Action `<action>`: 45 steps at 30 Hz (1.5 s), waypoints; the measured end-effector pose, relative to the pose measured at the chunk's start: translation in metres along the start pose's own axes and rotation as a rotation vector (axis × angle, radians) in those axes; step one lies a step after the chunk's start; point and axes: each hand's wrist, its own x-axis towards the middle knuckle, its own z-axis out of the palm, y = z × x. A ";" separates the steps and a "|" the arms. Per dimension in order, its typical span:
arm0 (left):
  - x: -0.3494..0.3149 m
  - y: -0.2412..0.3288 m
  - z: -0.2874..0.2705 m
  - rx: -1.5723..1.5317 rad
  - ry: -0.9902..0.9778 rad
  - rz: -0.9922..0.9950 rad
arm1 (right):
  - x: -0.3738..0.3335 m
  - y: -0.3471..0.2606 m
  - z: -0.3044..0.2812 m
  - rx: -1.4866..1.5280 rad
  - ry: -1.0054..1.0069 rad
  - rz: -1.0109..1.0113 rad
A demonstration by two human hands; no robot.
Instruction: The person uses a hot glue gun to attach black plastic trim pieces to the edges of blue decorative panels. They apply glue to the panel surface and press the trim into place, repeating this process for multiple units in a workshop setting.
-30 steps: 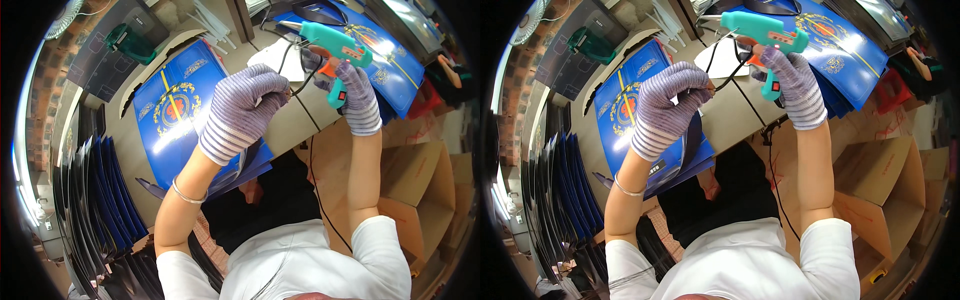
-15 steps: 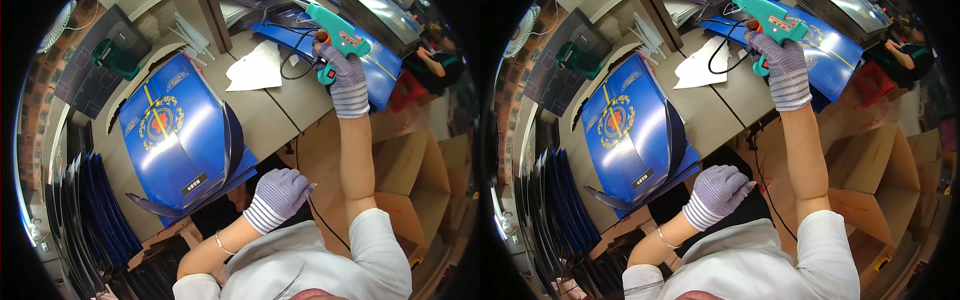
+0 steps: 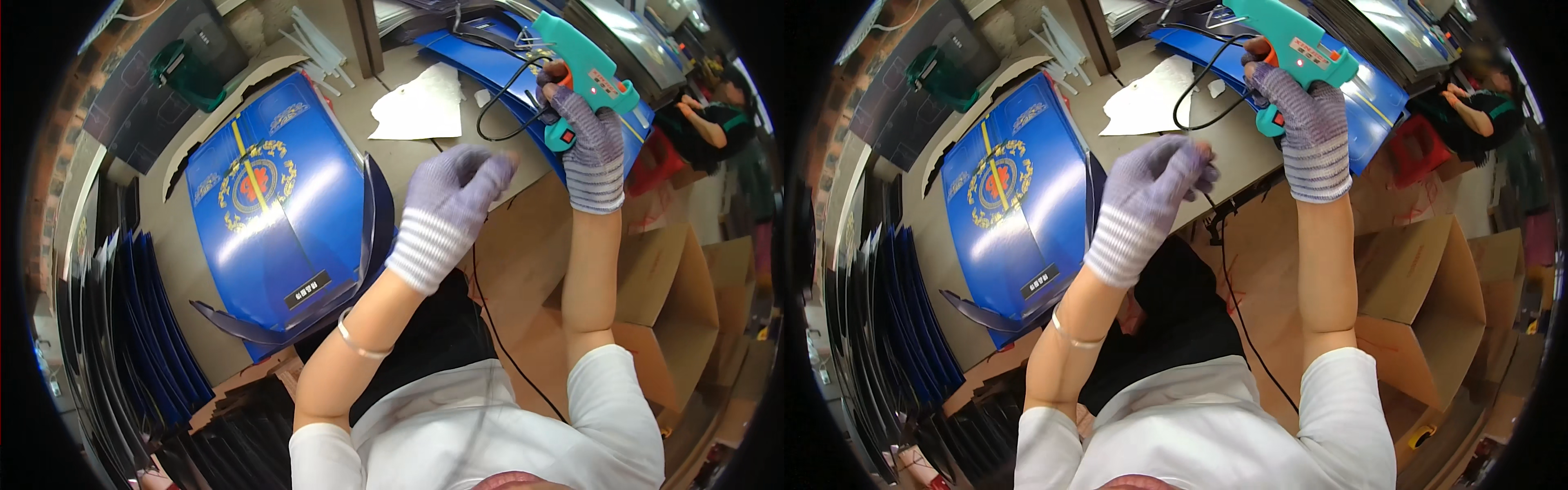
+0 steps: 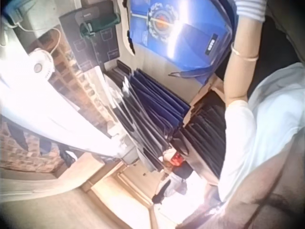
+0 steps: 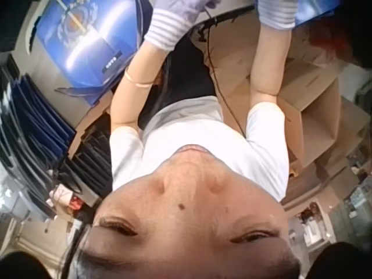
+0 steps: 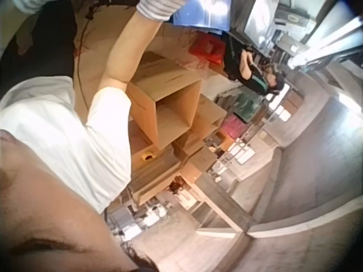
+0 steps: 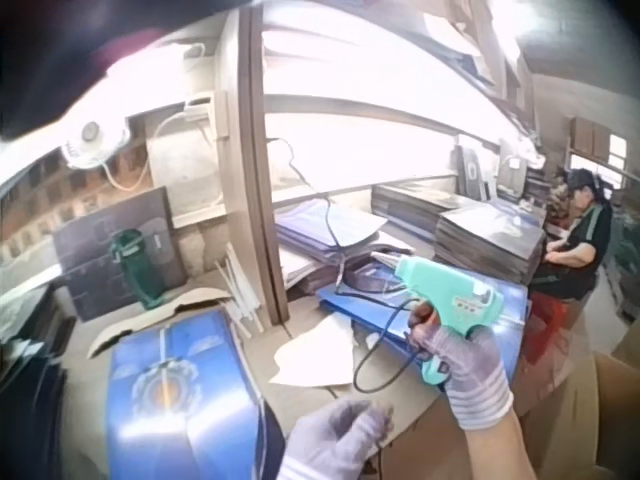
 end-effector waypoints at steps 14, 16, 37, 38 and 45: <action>-0.026 -0.018 -0.004 0.253 -0.170 0.276 | 0.023 -0.012 -0.066 -0.348 0.088 -0.075; -0.027 -0.005 -0.019 0.261 -0.098 0.261 | 0.019 -0.031 -0.067 -0.381 0.031 -0.176; 0.164 0.031 0.006 0.049 0.101 -0.091 | -0.160 -0.118 -0.208 0.606 0.018 -0.113; 0.187 0.029 -0.007 -0.179 0.190 -0.121 | -0.162 -0.116 -0.230 0.539 0.063 -0.098; 0.239 0.037 -0.041 -0.053 0.047 0.063 | -0.157 -0.124 -0.372 0.446 0.146 -0.139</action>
